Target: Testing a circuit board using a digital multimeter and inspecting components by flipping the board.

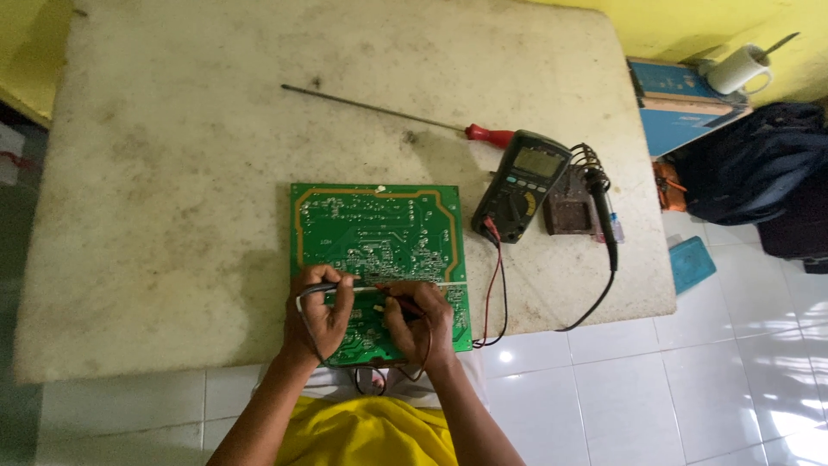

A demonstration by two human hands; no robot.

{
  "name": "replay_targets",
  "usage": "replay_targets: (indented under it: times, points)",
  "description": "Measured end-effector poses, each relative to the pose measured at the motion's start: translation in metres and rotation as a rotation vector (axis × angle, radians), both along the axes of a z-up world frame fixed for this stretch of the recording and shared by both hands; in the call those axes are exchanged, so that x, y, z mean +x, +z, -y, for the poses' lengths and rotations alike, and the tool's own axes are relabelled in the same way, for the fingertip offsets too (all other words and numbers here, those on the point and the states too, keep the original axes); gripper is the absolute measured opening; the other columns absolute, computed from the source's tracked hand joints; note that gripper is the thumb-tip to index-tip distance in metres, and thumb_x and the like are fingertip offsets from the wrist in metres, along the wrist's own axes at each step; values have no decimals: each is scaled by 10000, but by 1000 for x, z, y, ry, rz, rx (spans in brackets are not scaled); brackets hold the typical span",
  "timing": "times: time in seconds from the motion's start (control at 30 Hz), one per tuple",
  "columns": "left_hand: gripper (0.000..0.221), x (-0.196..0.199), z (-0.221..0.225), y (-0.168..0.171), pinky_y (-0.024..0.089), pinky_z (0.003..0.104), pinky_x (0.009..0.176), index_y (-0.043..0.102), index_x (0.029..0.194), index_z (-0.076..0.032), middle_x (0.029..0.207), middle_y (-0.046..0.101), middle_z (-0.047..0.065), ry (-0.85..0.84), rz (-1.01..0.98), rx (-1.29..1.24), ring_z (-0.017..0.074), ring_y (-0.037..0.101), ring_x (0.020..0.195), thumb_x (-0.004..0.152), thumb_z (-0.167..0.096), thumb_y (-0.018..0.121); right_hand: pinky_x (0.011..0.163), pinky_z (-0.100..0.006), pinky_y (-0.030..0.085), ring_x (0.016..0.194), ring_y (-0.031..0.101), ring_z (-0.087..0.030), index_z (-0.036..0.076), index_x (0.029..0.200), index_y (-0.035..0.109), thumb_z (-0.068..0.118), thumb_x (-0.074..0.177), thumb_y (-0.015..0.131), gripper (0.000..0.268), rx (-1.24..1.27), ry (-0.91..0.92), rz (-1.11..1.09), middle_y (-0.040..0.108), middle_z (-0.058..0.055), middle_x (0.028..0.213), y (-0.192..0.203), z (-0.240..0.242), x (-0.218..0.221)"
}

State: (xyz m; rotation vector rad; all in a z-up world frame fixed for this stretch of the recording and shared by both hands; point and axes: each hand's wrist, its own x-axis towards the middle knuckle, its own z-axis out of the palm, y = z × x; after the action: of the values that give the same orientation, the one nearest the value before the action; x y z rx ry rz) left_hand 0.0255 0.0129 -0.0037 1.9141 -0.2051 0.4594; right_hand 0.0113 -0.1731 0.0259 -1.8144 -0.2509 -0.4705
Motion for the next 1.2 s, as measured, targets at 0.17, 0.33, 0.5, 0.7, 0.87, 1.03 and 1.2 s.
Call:
replay_targets:
  times: [0.17,0.33,0.5,0.7,0.87,1.03,1.2]
  points:
    - [204,-3,3,1,617,468,685,541,937,-76,778,731,171,17,-25,-16,394,761,747,1034,-234,626,705,-366,600,818,751,-365,68,937,761,100,864,756,80,65,26,-11,769,-181,881,-7,0,0]
    - [204,-3,4,-1,619,476,708,553,942,-79,787,725,178,19,-19,-3,411,755,767,1025,-241,646,744,-397,614,873,764,-362,71,967,747,108,898,741,78,121,25,-33,769,-181,920,-11,2,1]
    - [203,-3,3,4,623,473,721,565,931,-74,793,736,179,24,-6,17,405,762,772,1027,-231,651,709,-414,623,847,763,-388,49,941,742,99,876,761,84,110,31,-57,749,-200,895,-10,3,1]
    - [188,-1,5,-2,632,442,751,584,922,-95,809,765,137,26,17,61,359,779,770,1017,-231,672,710,-418,638,850,765,-391,53,946,742,111,885,760,86,88,49,-56,754,-188,912,-8,3,1]
    - [184,0,7,1,634,474,746,583,936,-85,810,756,159,23,1,43,385,773,783,1032,-224,658,722,-410,628,851,766,-376,29,940,736,75,879,757,79,150,35,-64,742,-210,903,-12,1,0]
    - [197,0,7,2,633,462,732,579,926,-87,778,747,139,15,17,60,375,768,749,1030,-233,660,718,-399,627,852,763,-384,30,941,741,78,891,747,70,156,31,-41,742,-212,894,-5,-1,0]
    - [201,1,5,0,628,463,719,588,919,-76,755,715,165,16,34,54,399,760,749,1023,-224,674,673,-391,631,790,756,-360,47,917,746,90,866,767,70,85,25,-26,742,-189,874,-9,3,2]
